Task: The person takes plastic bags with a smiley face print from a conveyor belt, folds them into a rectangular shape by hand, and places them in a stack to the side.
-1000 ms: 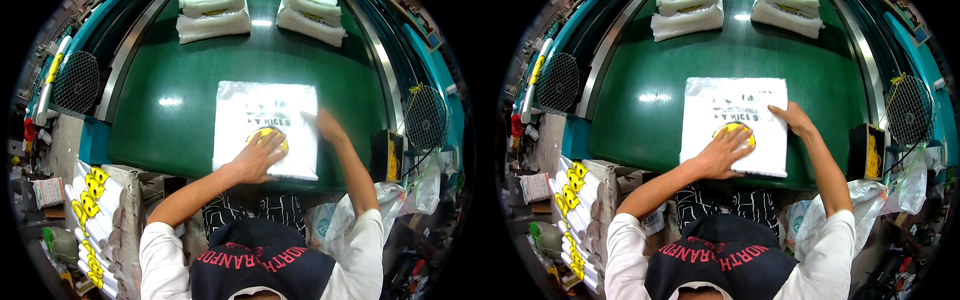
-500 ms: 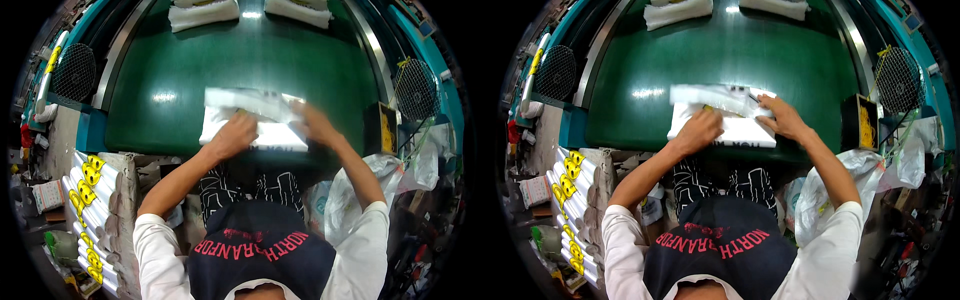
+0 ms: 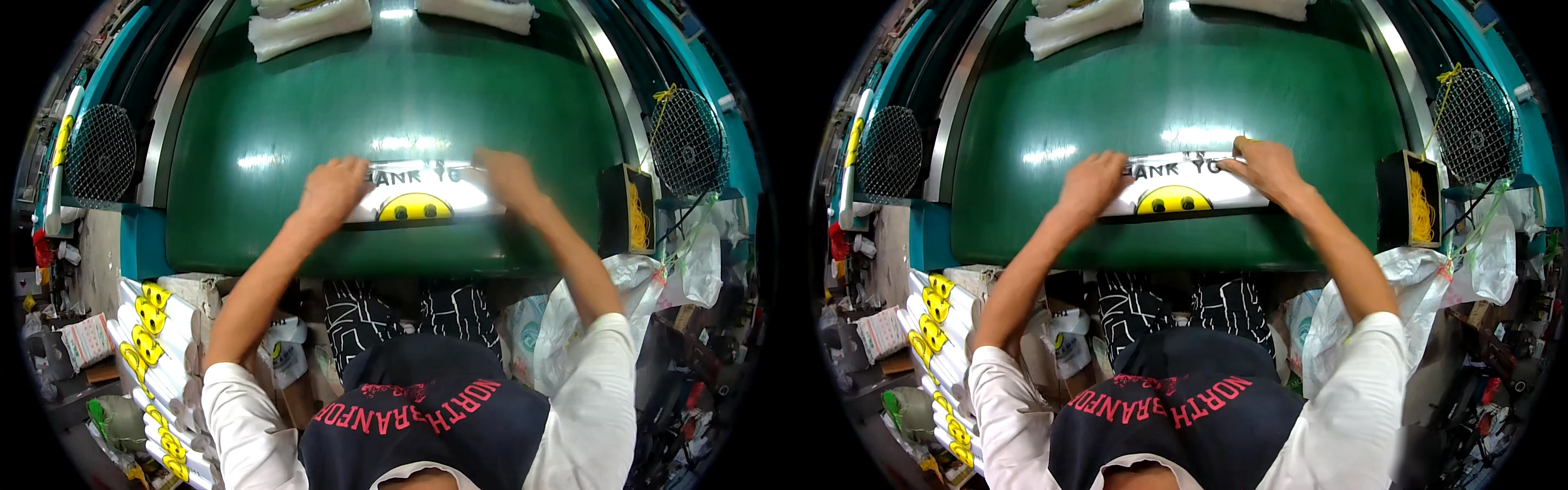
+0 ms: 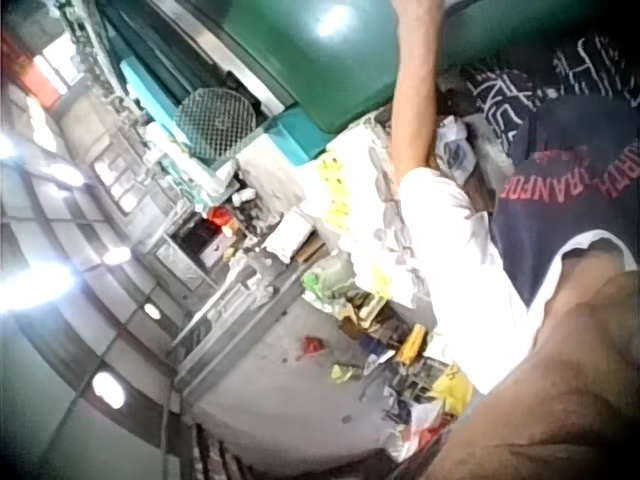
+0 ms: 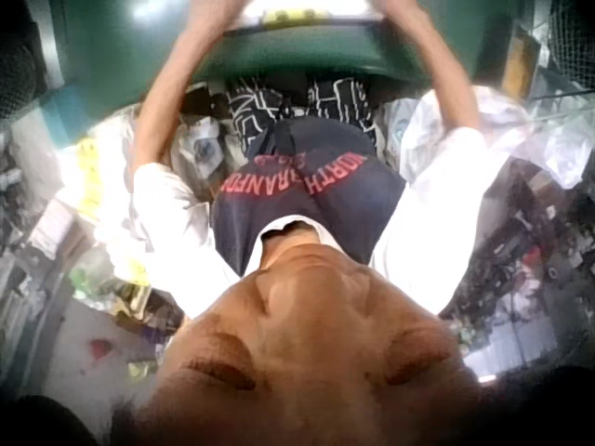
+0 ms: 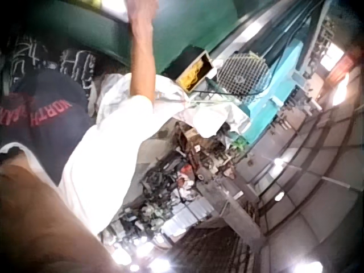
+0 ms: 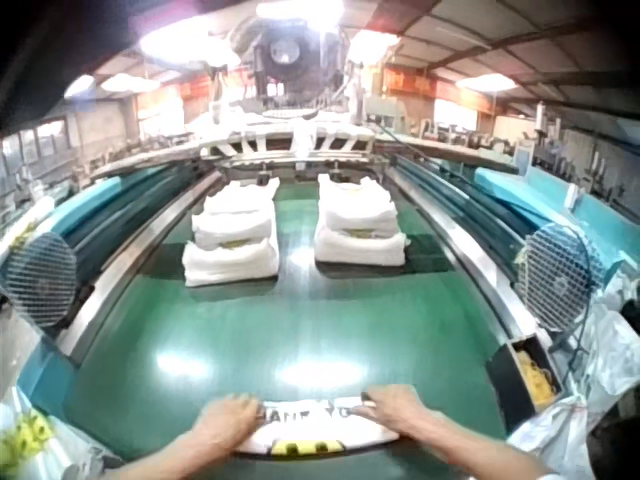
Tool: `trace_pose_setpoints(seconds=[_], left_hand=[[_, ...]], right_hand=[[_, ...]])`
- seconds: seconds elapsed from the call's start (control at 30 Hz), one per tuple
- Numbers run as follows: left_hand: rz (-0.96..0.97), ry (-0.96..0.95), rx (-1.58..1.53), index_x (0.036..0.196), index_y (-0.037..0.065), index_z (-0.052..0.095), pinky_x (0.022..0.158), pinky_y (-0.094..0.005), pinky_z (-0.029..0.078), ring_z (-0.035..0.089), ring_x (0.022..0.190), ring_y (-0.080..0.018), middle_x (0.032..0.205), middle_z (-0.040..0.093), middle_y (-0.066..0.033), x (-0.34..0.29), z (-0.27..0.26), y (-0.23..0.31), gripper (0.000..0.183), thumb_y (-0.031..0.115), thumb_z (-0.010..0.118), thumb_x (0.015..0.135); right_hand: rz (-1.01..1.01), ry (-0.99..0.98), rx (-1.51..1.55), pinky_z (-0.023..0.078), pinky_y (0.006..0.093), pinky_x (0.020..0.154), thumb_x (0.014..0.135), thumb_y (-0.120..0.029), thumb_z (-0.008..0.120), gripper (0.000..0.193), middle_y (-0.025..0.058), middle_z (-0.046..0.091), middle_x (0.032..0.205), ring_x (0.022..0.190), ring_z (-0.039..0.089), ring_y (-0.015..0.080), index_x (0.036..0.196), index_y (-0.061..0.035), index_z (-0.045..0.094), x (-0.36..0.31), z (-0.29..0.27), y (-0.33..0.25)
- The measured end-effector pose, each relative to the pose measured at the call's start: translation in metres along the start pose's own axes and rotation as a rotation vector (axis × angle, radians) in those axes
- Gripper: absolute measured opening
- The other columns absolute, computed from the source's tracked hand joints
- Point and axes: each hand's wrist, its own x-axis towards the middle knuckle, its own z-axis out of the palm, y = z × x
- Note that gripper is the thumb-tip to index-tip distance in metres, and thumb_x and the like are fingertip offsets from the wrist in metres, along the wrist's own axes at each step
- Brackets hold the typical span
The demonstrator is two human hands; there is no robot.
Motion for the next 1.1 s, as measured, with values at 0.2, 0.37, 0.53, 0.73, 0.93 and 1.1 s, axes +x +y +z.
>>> trace_pose_setpoints(seconds=[0.2,0.37,0.53,0.73,0.93,1.1], left_hand=[[0.167,0.055,-0.174,0.110,0.002,0.057,0.082,-0.0415,0.044,0.055,0.097,-0.0301,0.099,0.058,-0.0142,0.038,0.014,0.024,0.067,0.056,0.068,0.072],[-0.159,-0.260,-0.880,0.098,-0.002,0.066,0.068,-0.0359,0.050,0.064,0.073,-0.0203,0.079,0.067,-0.0142,0.007,0.023,0.025,0.057,0.052,0.067,0.079],[-0.140,-0.242,-1.805,0.124,-0.002,0.049,0.083,-0.0281,0.050,0.060,0.090,-0.0133,0.107,0.063,-0.0091,-0.045,0.009,0.057,0.055,0.039,0.062,0.089],[-0.048,-0.251,-1.824,0.110,0.000,0.059,0.075,-0.0248,0.047,0.056,0.086,-0.0099,0.101,0.063,-0.0052,-0.090,-0.033,0.102,0.029,0.024,0.056,0.092],[0.079,-0.024,-2.132,0.106,-0.001,0.062,0.077,-0.0230,0.048,0.058,0.086,-0.0077,0.099,0.065,-0.0024,-0.137,-0.058,0.089,0.035,0.027,0.069,0.085],[-0.053,0.162,-0.814,0.080,0.000,0.069,0.057,-0.0371,0.044,0.060,0.066,-0.0251,0.071,0.062,-0.0151,-0.209,-0.039,0.013,0.044,0.043,0.073,0.074]], right_hand=[[0.070,0.036,0.283,0.047,0.0390,0.065,0.087,-0.044,0.059,0.045,0.0174,0.063,0.075,0.069,0.061,0.0282,0.089,0.0008,0.063,0.010,0.003,0.011],[0.267,0.033,0.639,0.047,0.0239,0.062,0.097,-0.040,0.042,0.046,0.0103,0.068,0.090,0.074,0.060,0.0119,0.121,-0.0016,0.052,-0.032,-0.053,0.053],[-0.009,-0.553,1.036,0.050,0.0259,0.058,0.099,-0.043,0.035,0.051,0.0115,0.069,0.086,0.061,0.061,0.0150,0.127,-0.0021,0.046,-0.065,-0.021,-0.008],[-0.277,-0.413,0.996,0.043,0.0325,0.090,0.091,-0.027,0.054,0.055,0.0116,0.046,0.130,0.107,0.051,0.0190,0.137,-0.0015,0.037,-0.102,-0.025,-0.111],[0.014,-0.504,1.889,0.043,0.0300,0.063,0.091,-0.048,0.051,0.066,0.0075,0.056,0.100,0.075,0.051,0.0167,0.139,-0.0057,0.033,-0.116,-0.017,-0.078],[-0.310,-0.661,1.889,0.034,0.0229,0.029,0.088,-0.061,0.049,0.084,0.0056,0.053,0.052,0.031,0.041,0.0111,0.137,0.0060,0.032,-0.107,-0.056,-0.101]])
